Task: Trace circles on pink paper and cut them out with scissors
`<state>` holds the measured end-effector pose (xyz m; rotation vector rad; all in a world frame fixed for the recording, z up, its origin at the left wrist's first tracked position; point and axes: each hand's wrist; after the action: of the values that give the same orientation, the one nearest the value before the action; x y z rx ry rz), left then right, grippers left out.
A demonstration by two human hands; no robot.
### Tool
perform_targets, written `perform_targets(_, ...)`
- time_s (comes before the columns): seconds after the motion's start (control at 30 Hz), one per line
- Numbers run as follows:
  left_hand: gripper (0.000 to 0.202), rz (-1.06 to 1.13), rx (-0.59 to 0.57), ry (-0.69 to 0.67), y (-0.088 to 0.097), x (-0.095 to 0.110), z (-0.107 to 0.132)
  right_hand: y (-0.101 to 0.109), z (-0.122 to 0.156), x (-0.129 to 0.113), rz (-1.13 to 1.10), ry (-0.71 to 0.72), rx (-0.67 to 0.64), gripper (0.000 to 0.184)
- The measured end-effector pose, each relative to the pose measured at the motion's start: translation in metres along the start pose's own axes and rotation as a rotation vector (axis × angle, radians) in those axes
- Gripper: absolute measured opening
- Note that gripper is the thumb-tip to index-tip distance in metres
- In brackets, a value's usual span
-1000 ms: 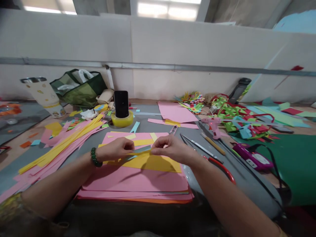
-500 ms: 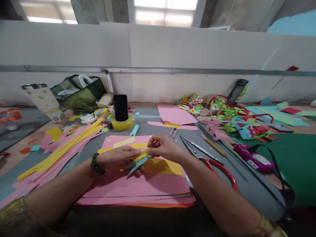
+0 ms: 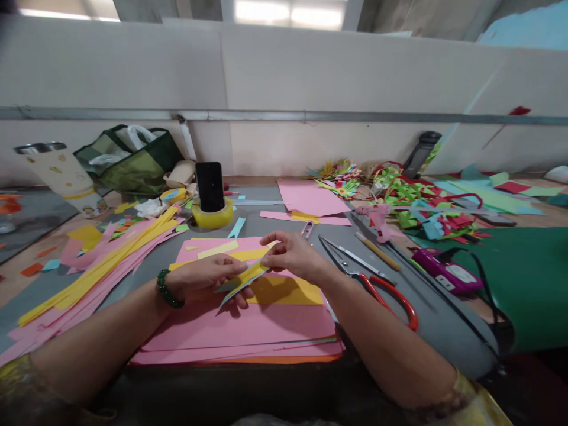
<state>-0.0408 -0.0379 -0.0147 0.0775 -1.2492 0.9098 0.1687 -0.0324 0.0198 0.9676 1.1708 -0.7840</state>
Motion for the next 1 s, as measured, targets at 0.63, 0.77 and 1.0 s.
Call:
perform_targets(0.63, 0.033, -0.843, 0.561, -0.256, -0.017, 0.008, 0.004, -0.005, 0.021, 0.006, 0.395, 0.236, 0.115, 0.031)
perform_targets(0.77, 0.038, -0.797, 0.536, -0.278, -0.021, 0.003, -0.001, -0.013, 0.028, 0.007, 0.395, 0.199, 0.207, 0.032)
perform_targets(1.0, 0.043, -0.64, 0.445, -0.265, -0.012, 0.004, 0.002, 0.001, 0.019, 0.015, 0.27, 0.052, 0.164, 0.022)
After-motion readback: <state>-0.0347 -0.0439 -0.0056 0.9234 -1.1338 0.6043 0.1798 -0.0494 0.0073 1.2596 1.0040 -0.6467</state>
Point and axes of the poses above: each hand's wrist, its own z-axis away from the middle knuckle, its own y-axis out of the back of the hand, x = y × z, and after that the axes turned 4 degrees about y, right-handed
